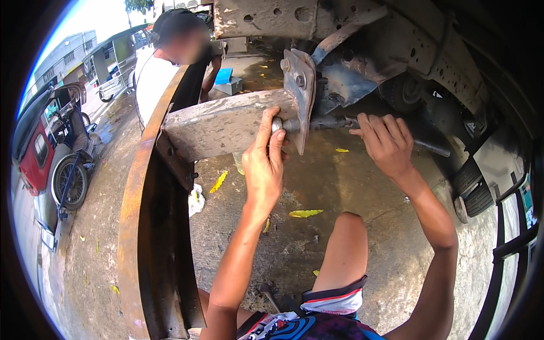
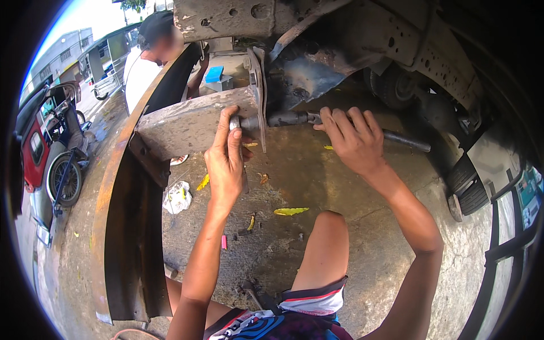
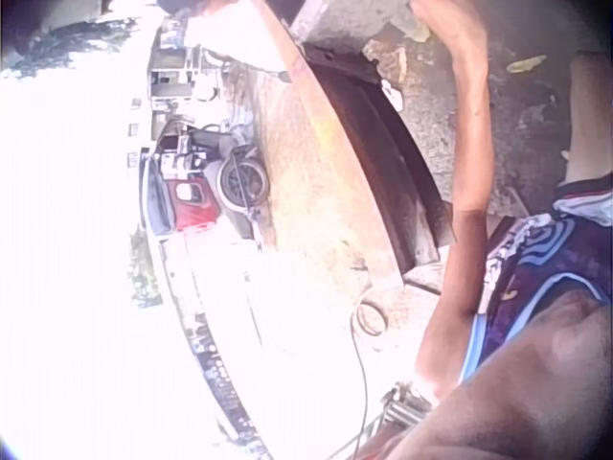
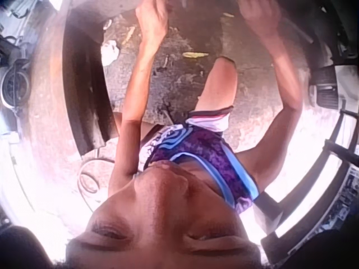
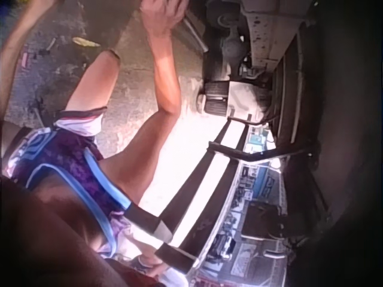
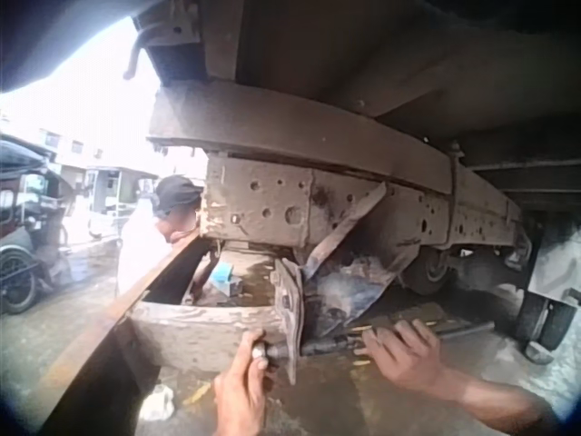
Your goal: The person is assembling a metal frame by tightening bolts with a wrench. They are sitting on the ground and working on a large metal structure, using a wrench to secure bolts.
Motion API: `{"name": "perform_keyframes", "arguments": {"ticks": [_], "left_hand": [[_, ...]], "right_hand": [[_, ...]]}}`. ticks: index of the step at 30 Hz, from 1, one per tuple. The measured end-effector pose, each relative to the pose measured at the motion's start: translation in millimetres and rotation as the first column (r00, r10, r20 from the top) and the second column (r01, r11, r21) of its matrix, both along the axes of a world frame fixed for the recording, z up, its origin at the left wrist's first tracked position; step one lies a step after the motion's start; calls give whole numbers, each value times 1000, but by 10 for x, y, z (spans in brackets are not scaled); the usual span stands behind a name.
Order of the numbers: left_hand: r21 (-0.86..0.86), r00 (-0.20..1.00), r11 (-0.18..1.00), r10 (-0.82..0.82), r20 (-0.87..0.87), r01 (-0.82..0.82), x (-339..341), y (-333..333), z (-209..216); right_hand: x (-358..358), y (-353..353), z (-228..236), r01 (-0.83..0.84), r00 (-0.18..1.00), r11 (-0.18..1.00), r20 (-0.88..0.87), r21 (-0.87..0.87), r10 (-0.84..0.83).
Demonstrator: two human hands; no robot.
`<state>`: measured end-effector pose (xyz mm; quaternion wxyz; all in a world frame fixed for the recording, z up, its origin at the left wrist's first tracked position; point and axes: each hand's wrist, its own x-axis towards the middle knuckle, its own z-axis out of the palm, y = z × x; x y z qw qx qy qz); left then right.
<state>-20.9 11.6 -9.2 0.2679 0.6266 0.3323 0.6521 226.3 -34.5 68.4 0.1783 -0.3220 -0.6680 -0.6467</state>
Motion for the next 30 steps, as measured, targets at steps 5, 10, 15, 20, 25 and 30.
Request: {"name": "perform_keyframes", "arguments": {"ticks": [5, 10, 15, 20, 25, 30], "left_hand": [[-16, 1000, 1000, 6, 29, -6, 61, -20, 9], [20, 1000, 1000, 14, -11, -13, 36, 34, -41], [-10, 1000, 1000, 4, 18, -4, 80, -14, -3], [-27, 999, 1000, 12, 37, -11, 78, -29, -4], [-8, 1000, 1000, 15, 15, -15, 96, -27, -23], [-18, 998, 1000, -4, 56, 5, 131, -17, -14]], "right_hand": [[237, 108, 142, -48, 998, 956, 14, -291, 54], [251, 225, 384, -189, 981, 806, -142, -561, 132], [447, 378, 137, -412, 875, 571, -482, -711, 31], [314, 359, -105, -623, 688, 476, -725, -621, -46], [160, 469, -571, -806, 382, 507, -923, -305, 53], [-404, 641, -1038, -921, -339, 219, -940, 322, -42]]}}
